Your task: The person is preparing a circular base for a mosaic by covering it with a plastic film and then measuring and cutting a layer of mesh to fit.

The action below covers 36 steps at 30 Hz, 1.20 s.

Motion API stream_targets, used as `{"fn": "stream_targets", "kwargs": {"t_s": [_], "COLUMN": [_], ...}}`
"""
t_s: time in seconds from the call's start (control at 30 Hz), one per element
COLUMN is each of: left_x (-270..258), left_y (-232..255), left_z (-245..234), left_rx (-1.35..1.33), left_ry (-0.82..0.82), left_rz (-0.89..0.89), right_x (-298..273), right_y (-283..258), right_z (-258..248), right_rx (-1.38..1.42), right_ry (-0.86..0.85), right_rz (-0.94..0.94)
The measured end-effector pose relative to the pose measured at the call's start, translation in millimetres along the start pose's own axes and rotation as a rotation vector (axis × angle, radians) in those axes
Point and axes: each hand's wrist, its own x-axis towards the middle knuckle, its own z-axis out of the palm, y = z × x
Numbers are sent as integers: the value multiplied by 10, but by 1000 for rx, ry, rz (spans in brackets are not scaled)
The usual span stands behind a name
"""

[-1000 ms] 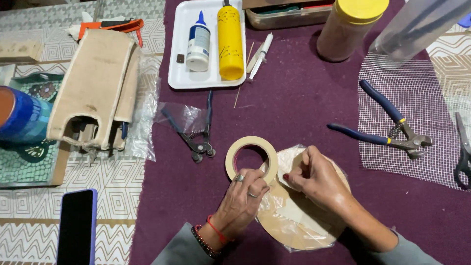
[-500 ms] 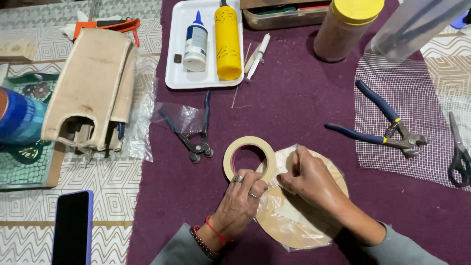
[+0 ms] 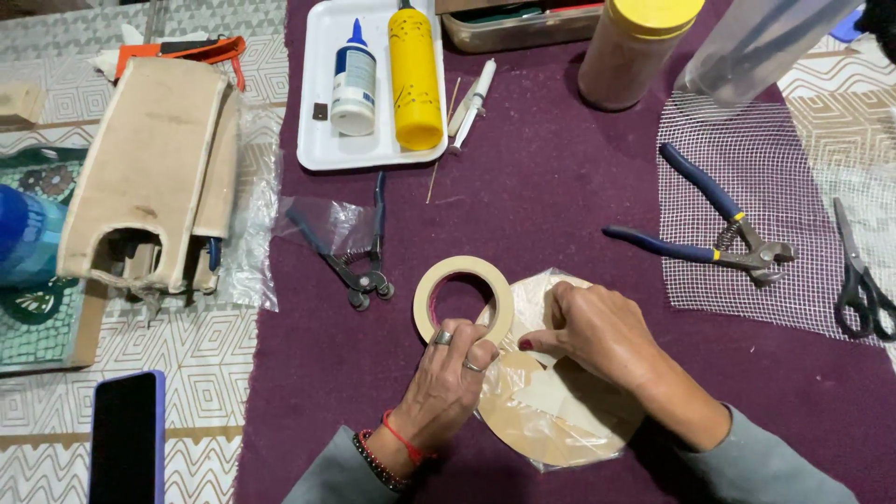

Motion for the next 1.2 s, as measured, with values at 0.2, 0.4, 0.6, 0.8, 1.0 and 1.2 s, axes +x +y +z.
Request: {"fn": "stream_targets", "kwargs": {"t_s": [0.2,0.4,0.6,0.8,1.0,1.2], "left_x": [43,2,6,1,14,-9], "left_y": [25,-1,16,4,-19,-4], "left_z": [-9,38,17,36,57,21], "left_rx": [129,119,137,143,143,118], "left_ry": [74,73,50,50,83,97], "left_rz": [102,81,82,75,89,82], "right_x": [-115,-183,-117,136,20,-73], "right_y": [144,305,243,75,-149,-10], "right_z": [-38,-56,-185,-144,-394,-84], "right_rx": [-79,-159,-265,-497,-172,-6], "right_ry": [-25,-69,-144,-116,15,80], "right_rz": [-26,-77,-43,-192,-509,-599]}}
